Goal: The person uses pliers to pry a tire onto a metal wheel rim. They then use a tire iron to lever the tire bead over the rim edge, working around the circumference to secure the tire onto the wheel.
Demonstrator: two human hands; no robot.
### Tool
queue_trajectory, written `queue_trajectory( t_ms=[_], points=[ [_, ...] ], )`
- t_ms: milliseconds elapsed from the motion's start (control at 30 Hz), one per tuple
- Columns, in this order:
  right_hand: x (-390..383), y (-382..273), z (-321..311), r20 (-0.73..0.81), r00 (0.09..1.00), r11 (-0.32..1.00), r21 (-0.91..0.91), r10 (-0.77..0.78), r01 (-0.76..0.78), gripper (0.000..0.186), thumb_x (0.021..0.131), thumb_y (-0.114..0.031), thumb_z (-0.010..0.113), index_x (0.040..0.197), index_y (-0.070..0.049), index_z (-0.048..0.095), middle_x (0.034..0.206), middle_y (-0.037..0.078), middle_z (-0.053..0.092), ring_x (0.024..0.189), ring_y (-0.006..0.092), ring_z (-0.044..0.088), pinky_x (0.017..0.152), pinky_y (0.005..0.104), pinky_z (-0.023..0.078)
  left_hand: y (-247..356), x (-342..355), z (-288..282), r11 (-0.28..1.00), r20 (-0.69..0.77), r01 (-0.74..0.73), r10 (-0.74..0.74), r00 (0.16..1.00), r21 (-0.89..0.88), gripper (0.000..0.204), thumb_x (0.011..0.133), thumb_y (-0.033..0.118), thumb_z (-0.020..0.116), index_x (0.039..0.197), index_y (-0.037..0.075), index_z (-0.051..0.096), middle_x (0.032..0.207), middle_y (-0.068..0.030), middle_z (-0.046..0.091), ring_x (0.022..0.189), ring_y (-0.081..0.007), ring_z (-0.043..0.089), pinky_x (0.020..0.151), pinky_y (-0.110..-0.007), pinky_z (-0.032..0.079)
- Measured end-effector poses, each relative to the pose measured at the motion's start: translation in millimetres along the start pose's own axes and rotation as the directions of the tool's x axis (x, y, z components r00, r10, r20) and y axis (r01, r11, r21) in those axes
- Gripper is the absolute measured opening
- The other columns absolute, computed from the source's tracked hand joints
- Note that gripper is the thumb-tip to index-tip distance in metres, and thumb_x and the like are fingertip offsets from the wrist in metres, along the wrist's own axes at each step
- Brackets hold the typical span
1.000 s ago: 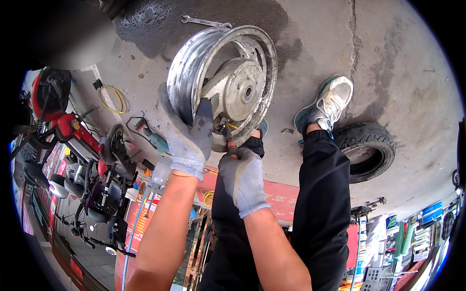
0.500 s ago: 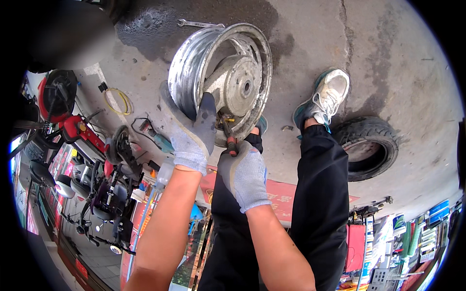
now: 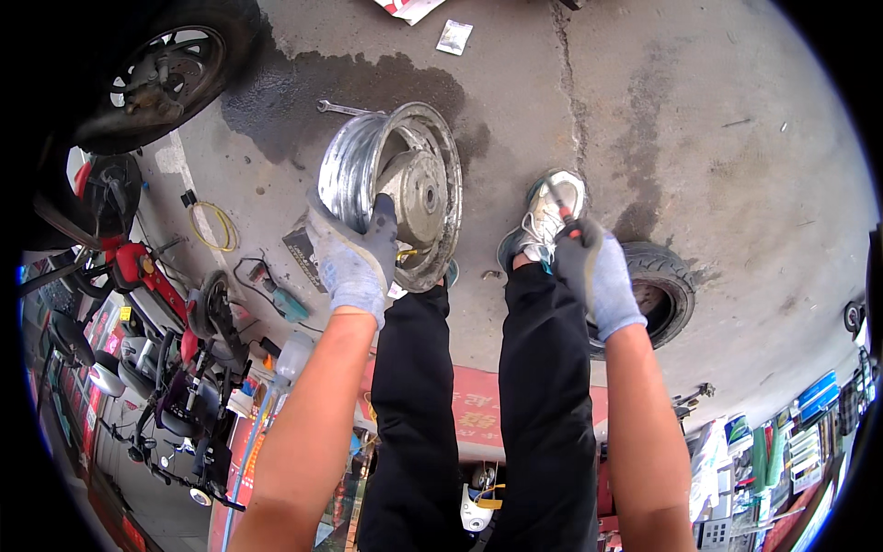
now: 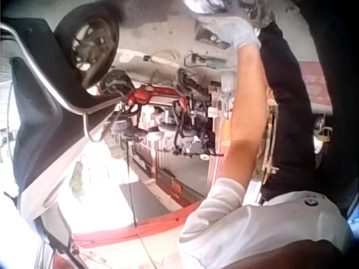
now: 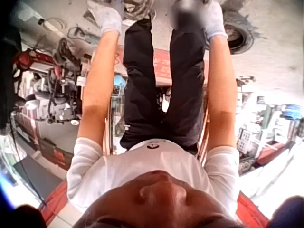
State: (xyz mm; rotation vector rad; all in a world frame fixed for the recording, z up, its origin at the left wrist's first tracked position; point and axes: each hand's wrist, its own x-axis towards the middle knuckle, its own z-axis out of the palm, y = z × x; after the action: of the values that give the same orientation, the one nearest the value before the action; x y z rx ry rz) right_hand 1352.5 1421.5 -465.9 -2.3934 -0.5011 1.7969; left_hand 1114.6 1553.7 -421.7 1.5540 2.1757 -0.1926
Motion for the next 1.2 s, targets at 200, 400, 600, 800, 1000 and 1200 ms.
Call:
queue_trajectory(
  t_ms=[200,400,600,800,1000,1200],
  points=[
    [85.6,1.3,-89.6,-0.278,0.959,0.915,-0.372,0.048,-0.154,0.041,0.083,-0.028,0.053,0.111,-0.001,0.064,0.101,0.028,0.067,0.1,0.0424,0.064,0.087,0.046,0.049,46.9,-13.0,11.9,0.985,-0.026,0.087,-0.084,0.996,0.151,0.096,0.078,0.039,0.077,0.145,-0.007,0.027,0.141,-0.0303,0.039,0.131,-0.0412,0.041,0.109,-0.043,0.034],
    [78.6,19.5,-96.1,-0.257,0.962,0.892,-0.449,-0.087,-0.039,0.044,0.089,-0.032,0.057,0.116,0.003,0.06,0.115,0.029,0.06,0.11,0.0448,0.057,0.096,0.0467,0.046,39.6,-4.4,15.9,0.987,-0.006,0.043,-0.042,0.999,0.153,0.099,0.077,0.046,0.076,0.145,-0.006,0.027,0.143,-0.0306,0.037,0.134,-0.0418,0.037,0.111,-0.043,0.031],
    [0.3,100.5,-41.0,-0.36,0.933,0.999,-0.016,0.02,-0.027,0.038,0.088,-0.027,0.056,0.112,0.003,0.061,0.103,0.031,0.064,0.1,0.0441,0.062,0.089,0.0473,0.048,38.0,2.3,13.3,0.99,0.022,-0.002,-0.001,1.0,0.144,0.099,0.077,0.049,0.075,0.145,-0.005,0.028,0.136,-0.034,0.042,0.123,-0.0445,0.047,0.106,-0.044,0.038],
    [-127.8,198.6,43.3,-0.211,0.889,0.914,0.089,0.405,-0.395,0.039,0.088,-0.029,0.055,0.11,0.002,0.058,0.103,0.032,0.064,0.102,0.0472,0.061,0.089,0.0493,0.048,22.3,9.1,13.4,0.999,0.044,-0.043,0.044,0.998,-0.03,0.098,0.075,0.047,0.077,0.145,-0.001,0.029,0.139,-0.0307,0.04,0.127,-0.0437,0.044,0.106,-0.046,0.038],
    [-226.6,279.2,120.3,-0.164,0.772,0.785,0.233,0.614,-0.574,0.041,0.086,-0.028,0.06,0.112,0.003,0.06,0.086,0.018,0.071,0.082,0.028,0.07,0.076,0.0368,0.053,18.6,-9.6,18.8,0.998,0.063,0.016,-0.013,0.998,-0.054,0.096,0.076,0.049,0.075,0.145,0.002,0.026,0.138,-0.0307,0.039,0.128,-0.0443,0.044,0.106,-0.047,0.038],
    [-254.6,294.3,170.4,-0.134,0.783,0.727,0.489,0.608,-0.481,0.038,0.085,-0.027,0.06,0.107,0.004,0.061,0.076,0.013,0.068,0.068,0.0212,0.065,0.065,0.0353,0.051,23.4,11.9,28.5,0.973,0.007,0.223,-0.223,0.975,0.067,0.087,0.079,0.053,0.07,0.139,0.001,0.034,0.139,-0.0259,0.046,0.125,-0.04,0.049,0.102,-0.047,0.042]
  ],
)
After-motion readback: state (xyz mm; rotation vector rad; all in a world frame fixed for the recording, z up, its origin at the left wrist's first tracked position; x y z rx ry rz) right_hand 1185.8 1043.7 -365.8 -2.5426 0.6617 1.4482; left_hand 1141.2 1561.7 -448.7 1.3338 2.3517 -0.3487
